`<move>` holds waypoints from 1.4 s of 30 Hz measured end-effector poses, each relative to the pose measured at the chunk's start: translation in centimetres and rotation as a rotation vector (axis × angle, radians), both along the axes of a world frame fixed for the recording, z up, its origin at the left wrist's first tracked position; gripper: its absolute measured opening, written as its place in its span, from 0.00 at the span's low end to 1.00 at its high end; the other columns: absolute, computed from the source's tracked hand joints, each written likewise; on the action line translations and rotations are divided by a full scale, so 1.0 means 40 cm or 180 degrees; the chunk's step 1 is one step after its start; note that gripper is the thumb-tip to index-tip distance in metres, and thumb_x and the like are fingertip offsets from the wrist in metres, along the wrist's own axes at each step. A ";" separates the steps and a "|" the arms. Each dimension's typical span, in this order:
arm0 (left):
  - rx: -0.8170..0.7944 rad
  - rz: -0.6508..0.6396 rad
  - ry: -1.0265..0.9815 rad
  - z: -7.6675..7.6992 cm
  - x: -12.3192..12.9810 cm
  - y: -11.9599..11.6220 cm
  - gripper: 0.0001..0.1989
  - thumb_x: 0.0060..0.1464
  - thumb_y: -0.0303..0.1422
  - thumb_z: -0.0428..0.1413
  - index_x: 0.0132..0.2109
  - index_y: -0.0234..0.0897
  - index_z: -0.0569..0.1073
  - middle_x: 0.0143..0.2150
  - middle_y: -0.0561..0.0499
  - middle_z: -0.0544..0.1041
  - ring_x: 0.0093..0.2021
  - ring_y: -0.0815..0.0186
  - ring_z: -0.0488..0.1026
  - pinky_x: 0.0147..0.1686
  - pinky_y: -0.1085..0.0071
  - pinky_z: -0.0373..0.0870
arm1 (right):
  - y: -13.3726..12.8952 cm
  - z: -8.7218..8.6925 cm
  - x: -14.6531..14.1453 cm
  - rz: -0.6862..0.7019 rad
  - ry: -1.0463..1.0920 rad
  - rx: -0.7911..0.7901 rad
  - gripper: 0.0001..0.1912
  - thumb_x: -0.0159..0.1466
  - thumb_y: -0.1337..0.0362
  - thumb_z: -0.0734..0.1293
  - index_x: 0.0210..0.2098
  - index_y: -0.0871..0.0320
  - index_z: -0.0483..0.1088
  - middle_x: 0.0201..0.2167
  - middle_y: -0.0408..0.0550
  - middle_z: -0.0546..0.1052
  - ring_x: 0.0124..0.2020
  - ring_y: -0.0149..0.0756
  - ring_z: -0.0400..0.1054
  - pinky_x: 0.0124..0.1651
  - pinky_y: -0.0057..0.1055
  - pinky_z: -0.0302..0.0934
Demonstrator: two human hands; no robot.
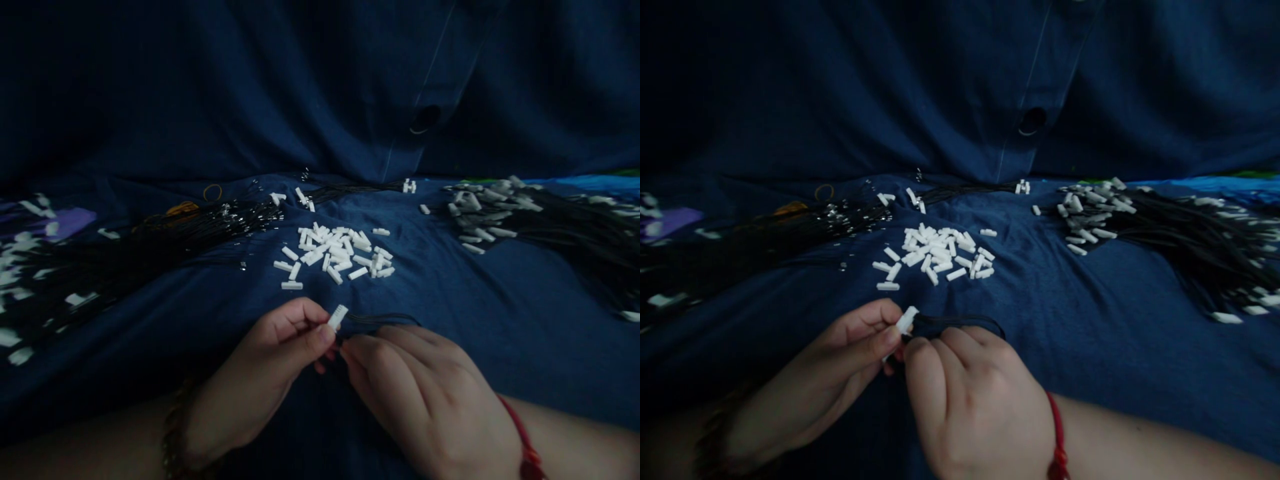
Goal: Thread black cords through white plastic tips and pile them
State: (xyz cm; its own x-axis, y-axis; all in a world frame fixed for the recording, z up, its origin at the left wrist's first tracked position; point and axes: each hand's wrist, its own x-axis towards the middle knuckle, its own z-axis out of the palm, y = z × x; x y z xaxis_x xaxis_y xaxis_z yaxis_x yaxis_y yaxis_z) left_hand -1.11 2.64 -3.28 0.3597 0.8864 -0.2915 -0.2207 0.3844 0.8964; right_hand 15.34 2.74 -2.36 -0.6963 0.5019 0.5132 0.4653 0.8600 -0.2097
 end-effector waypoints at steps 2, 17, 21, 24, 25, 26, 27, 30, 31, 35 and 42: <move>-0.0018 -0.0013 -0.0013 0.000 0.003 0.000 0.05 0.53 0.30 0.51 0.30 0.34 0.67 0.27 0.54 0.66 0.29 0.71 0.61 0.30 0.73 0.58 | 0.000 0.000 -0.001 0.0015 0.0022 -0.0046 0.12 0.63 0.74 0.53 0.30 0.65 0.65 0.21 0.47 0.66 0.22 0.31 0.57 0.25 0.28 0.52; 0.0112 0.0124 0.0217 -0.001 0.010 -0.004 0.06 0.54 0.31 0.50 0.31 0.35 0.67 0.28 0.55 0.66 0.30 0.70 0.61 0.33 0.72 0.59 | 0.006 -0.015 -0.004 -0.0164 -0.0105 -0.0140 0.11 0.62 0.72 0.55 0.25 0.63 0.62 0.20 0.45 0.65 0.22 0.32 0.56 0.26 0.29 0.49; 0.0088 0.0205 0.0185 0.002 0.008 -0.004 0.06 0.54 0.32 0.49 0.33 0.34 0.68 0.30 0.53 0.68 0.32 0.69 0.61 0.34 0.71 0.59 | 0.010 -0.003 0.006 -0.0225 -0.0199 -0.0258 0.08 0.62 0.72 0.56 0.28 0.62 0.63 0.22 0.44 0.66 0.23 0.31 0.58 0.27 0.29 0.50; 0.0022 0.0283 0.0125 0.006 0.002 -0.002 0.05 0.53 0.31 0.50 0.32 0.34 0.67 0.29 0.53 0.67 0.31 0.69 0.61 0.33 0.71 0.58 | 0.017 0.025 0.031 -0.0158 -0.0277 -0.0707 0.07 0.63 0.72 0.55 0.36 0.61 0.64 0.25 0.43 0.68 0.26 0.29 0.61 0.30 0.27 0.54; -0.0009 0.0323 0.0104 0.007 0.000 -0.001 0.04 0.53 0.31 0.50 0.31 0.34 0.67 0.28 0.53 0.67 0.31 0.69 0.61 0.32 0.71 0.57 | 0.020 0.037 0.041 -0.0083 -0.0321 -0.0724 0.08 0.64 0.71 0.55 0.38 0.60 0.63 0.26 0.43 0.68 0.26 0.29 0.61 0.30 0.26 0.54; -0.0046 0.0364 0.0075 0.008 -0.001 0.001 0.04 0.52 0.31 0.51 0.31 0.35 0.67 0.28 0.53 0.67 0.30 0.69 0.61 0.32 0.72 0.57 | 0.023 0.049 0.051 -0.0006 -0.0399 -0.0604 0.09 0.64 0.71 0.54 0.41 0.59 0.63 0.26 0.43 0.67 0.26 0.29 0.61 0.30 0.26 0.54; -0.0083 0.0400 0.0031 0.008 -0.003 0.002 0.04 0.52 0.31 0.51 0.31 0.35 0.67 0.28 0.53 0.67 0.31 0.69 0.61 0.32 0.72 0.57 | 0.025 0.059 0.061 0.0050 -0.0513 -0.0388 0.10 0.65 0.70 0.53 0.42 0.57 0.63 0.28 0.44 0.68 0.27 0.30 0.61 0.30 0.27 0.54; -0.0177 0.0467 -0.0103 0.007 -0.005 0.006 0.05 0.52 0.31 0.51 0.32 0.35 0.67 0.29 0.53 0.67 0.31 0.69 0.62 0.33 0.72 0.57 | 0.024 0.078 0.081 -0.0152 -0.0860 0.0262 0.13 0.65 0.67 0.51 0.38 0.55 0.66 0.35 0.50 0.67 0.33 0.37 0.62 0.33 0.31 0.56; -0.0194 0.0482 -0.0116 0.006 -0.005 0.007 0.05 0.52 0.32 0.51 0.32 0.35 0.68 0.29 0.53 0.67 0.32 0.69 0.62 0.33 0.72 0.57 | 0.019 0.077 0.085 -0.0277 -0.0886 0.0328 0.14 0.65 0.67 0.51 0.37 0.55 0.66 0.36 0.50 0.67 0.33 0.37 0.62 0.32 0.31 0.56; -0.0184 0.0511 -0.0079 0.004 -0.006 0.008 0.05 0.52 0.31 0.52 0.30 0.35 0.68 0.28 0.53 0.67 0.31 0.70 0.62 0.32 0.74 0.57 | -0.018 0.045 0.094 -0.0352 -0.0817 -0.0222 0.09 0.60 0.70 0.55 0.35 0.55 0.65 0.24 0.42 0.67 0.18 0.27 0.58 0.18 0.24 0.48; -0.0182 0.0455 0.0039 0.007 -0.005 0.006 0.05 0.53 0.30 0.51 0.30 0.35 0.67 0.28 0.54 0.67 0.30 0.71 0.62 0.31 0.75 0.57 | -0.034 0.019 0.079 -0.0413 -0.1137 -0.1166 0.10 0.48 0.76 0.58 0.22 0.54 0.62 0.13 0.35 0.66 0.09 0.28 0.59 0.11 0.28 0.44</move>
